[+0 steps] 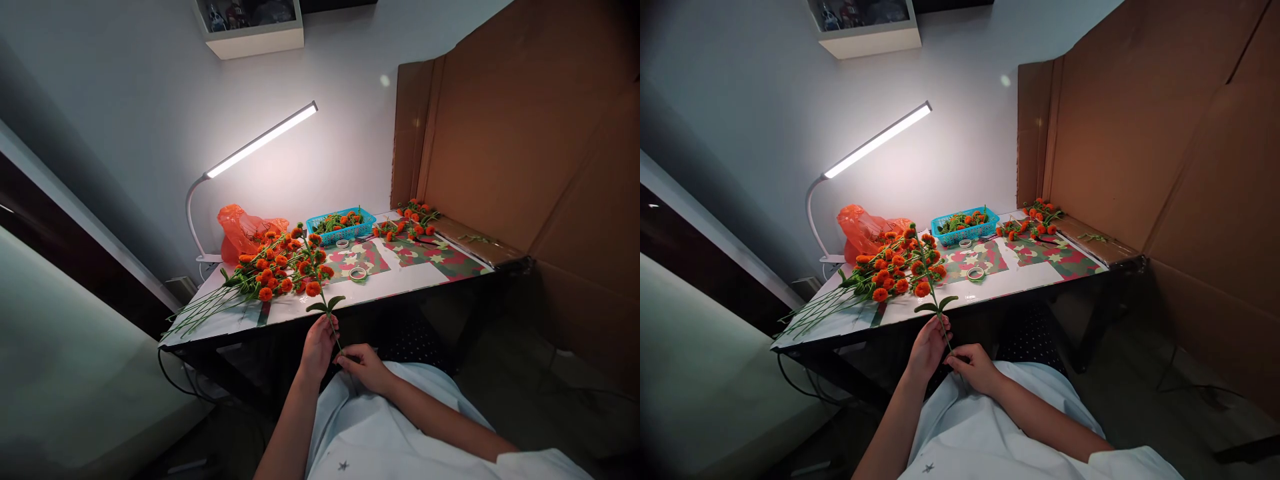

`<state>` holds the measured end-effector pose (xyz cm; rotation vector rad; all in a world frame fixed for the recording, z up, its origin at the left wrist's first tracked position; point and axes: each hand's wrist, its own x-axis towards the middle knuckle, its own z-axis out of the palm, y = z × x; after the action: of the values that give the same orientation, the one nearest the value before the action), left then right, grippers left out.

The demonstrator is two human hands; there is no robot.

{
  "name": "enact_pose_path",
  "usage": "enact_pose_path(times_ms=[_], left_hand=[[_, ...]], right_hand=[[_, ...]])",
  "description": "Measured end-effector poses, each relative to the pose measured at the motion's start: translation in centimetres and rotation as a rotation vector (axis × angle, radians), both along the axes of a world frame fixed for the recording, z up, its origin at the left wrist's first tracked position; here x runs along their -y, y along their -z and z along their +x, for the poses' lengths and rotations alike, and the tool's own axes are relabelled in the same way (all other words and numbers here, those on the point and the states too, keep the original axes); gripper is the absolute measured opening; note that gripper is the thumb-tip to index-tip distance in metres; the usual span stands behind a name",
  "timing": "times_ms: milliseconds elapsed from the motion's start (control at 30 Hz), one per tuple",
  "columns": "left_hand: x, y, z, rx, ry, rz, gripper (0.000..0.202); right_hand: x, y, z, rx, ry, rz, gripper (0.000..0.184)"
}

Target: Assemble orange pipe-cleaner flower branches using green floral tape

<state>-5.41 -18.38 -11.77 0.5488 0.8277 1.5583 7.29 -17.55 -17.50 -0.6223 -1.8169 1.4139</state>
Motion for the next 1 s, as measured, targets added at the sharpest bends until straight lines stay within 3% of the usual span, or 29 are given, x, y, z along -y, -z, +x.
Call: enact_pose_path(times_ms=[233, 400, 733, 1000], left_hand=[[-0.2, -0.2, 0.6, -0.036, -0.021, -0.036, 0.02], [0.2, -0.5, 0.6, -0.197, -0.047, -0.02, 0.023], [0.4, -0.3, 0.0, -0.629, -0.307, 0.093, 0.019], [1.0, -0.8, 0.7, -0.713, -0.381, 0.104, 0.014]], right_hand=[[-0.1, 0.2, -0.2, 0.028, 0.0, 0.028, 0.033], [-0.1, -0.2, -0.1, 0.026, 0.037, 0.056, 0.029], [0.1, -0.3, 0.0, 0.024, 0.1, 0.085, 0.025], [0.1, -0.2, 0.0, 0.016, 0.116, 0.107, 0.03]])
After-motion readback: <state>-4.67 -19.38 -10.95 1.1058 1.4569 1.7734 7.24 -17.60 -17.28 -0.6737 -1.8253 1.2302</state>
